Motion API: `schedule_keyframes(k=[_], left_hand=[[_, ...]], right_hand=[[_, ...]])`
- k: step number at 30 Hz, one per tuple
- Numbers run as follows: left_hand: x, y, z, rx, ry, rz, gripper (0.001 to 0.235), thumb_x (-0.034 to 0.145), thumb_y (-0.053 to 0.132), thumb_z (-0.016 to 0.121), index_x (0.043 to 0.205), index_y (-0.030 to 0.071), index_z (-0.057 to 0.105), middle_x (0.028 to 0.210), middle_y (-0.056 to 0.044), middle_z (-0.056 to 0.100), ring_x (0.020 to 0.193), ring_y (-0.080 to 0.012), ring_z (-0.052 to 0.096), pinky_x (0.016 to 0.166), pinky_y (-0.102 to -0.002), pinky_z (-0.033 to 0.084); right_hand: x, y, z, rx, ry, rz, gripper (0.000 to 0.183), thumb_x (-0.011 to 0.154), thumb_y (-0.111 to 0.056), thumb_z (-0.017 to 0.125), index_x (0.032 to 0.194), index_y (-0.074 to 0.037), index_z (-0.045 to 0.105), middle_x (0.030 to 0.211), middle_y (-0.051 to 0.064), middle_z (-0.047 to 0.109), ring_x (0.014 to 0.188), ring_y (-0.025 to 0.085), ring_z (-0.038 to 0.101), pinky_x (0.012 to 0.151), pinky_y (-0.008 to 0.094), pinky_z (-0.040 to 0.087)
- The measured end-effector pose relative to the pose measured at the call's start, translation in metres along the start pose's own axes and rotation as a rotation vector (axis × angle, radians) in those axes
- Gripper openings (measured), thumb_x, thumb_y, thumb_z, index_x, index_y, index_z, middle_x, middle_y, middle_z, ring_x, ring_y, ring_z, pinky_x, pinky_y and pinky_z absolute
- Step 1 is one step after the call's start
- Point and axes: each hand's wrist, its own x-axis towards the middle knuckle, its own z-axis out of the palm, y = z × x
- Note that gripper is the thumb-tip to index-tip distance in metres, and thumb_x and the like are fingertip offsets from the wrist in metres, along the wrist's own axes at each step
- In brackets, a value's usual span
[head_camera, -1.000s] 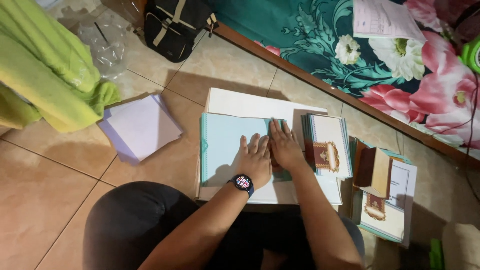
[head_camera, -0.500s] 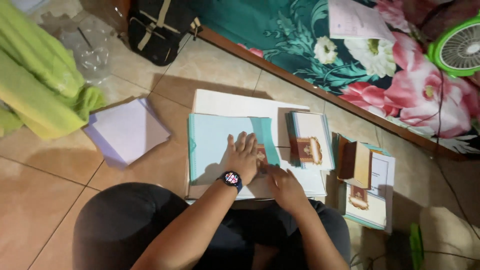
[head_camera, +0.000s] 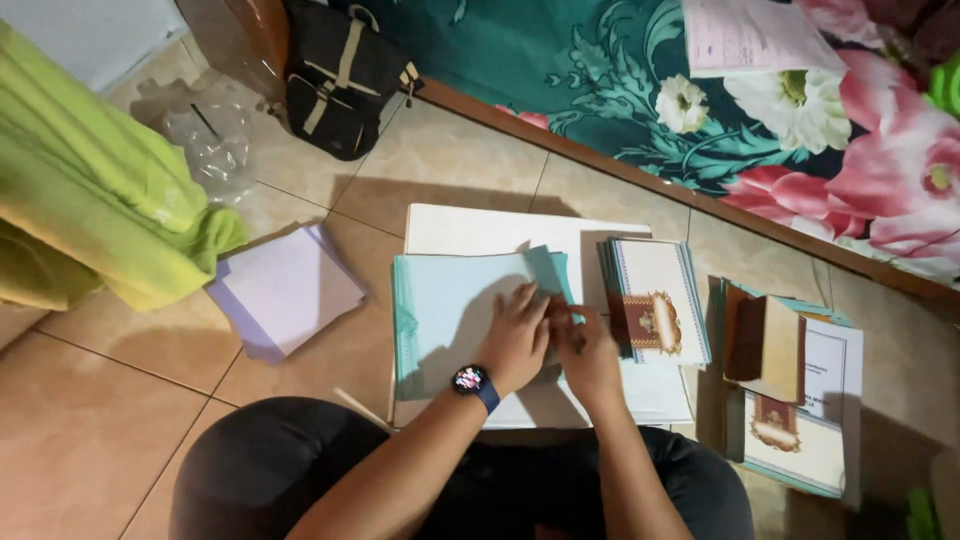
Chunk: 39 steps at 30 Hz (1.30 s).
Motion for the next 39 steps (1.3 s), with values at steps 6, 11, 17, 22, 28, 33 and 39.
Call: schedule_keyframes(k=[6,11,17,22,28,33,39], left_hand=[[0.02,0.004,-0.036,-0.718,-0.105,-0.437,0.054,0.1,0.055,0.059,0.13,0.01,0.066,0.108,-0.014,0.076,0.093,-0.0292,0.077,0.075,-0.039,0.062],[0.018,-0.013,-0.069,-0.378,-0.052,-0.5,0.032,0.083,0.025,0.068,0.11,0.007,0.068,0.097,-0.017,0.075,0.092,-0.0341,0.076,0.072,-0.045,0.062],[0.007,-0.015,-0.1,-0.023,-0.308,-0.623,0.083,0.086,0.018,0.064,0.148,0.0,0.012,0.116,-0.03,0.069,0.111,-0.0458,0.069,0.093,-0.056,0.057],[-0.002,-0.014,-0.069,0.542,-0.008,-0.282,0.085,0.084,0.007,0.071,0.161,0.004,0.035,0.148,-0.028,0.053,0.146,-0.0428,0.038,0.115,-0.054,0.026],[-0.003,-0.016,-0.055,0.585,-0.485,-0.272,0.061,0.108,0.04,0.024,0.165,0.02,0.018,0.172,-0.016,0.008,0.158,-0.0376,0.001,0.121,-0.062,-0.006],[-0.01,-0.035,-0.027,0.609,-0.298,-0.264,0.057,0.109,0.034,0.03,0.164,0.024,0.023,0.172,-0.01,0.013,0.159,-0.0326,0.003,0.124,-0.059,-0.007],[-0.006,-0.034,-0.03,0.609,-0.342,-0.293,0.059,0.107,0.033,0.032,0.164,0.024,0.019,0.173,-0.007,0.011,0.159,-0.0306,0.003,0.126,-0.06,-0.006]], right_hand=[[-0.026,-0.025,-0.014,-0.086,0.138,-0.37,0.017,0.089,-0.016,0.067,0.106,-0.016,0.07,0.082,0.015,0.074,0.082,0.039,0.071,0.068,0.049,0.057],[-0.031,-0.023,-0.008,-0.002,-0.179,-0.59,0.036,0.086,-0.026,0.073,0.122,-0.022,0.069,0.108,0.004,0.07,0.1,0.032,0.069,0.088,0.044,0.056],[-0.019,0.001,0.009,-0.18,-0.237,-0.685,0.048,0.094,-0.032,0.067,0.132,-0.003,0.063,0.139,0.02,0.059,0.13,0.041,0.056,0.111,0.05,0.044],[-0.023,-0.004,0.011,-0.365,-0.327,-0.647,0.056,0.095,-0.027,0.062,0.144,-0.001,0.054,0.151,0.022,0.052,0.139,0.04,0.049,0.117,0.05,0.038],[-0.002,-0.007,0.026,-0.6,-0.495,-0.506,0.065,0.105,-0.039,0.033,0.163,-0.012,0.022,0.17,0.012,0.022,0.156,0.033,0.02,0.125,0.048,0.018],[0.043,-0.024,0.047,-0.661,-0.485,-0.433,0.069,0.107,-0.039,0.029,0.166,-0.011,0.007,0.172,0.014,0.009,0.158,0.035,0.009,0.128,0.05,0.009],[0.006,-0.016,0.038,-0.755,-0.509,-0.436,0.074,0.103,-0.053,0.008,0.166,-0.015,0.003,0.173,0.01,0.002,0.159,0.027,0.002,0.127,0.044,0.003]])
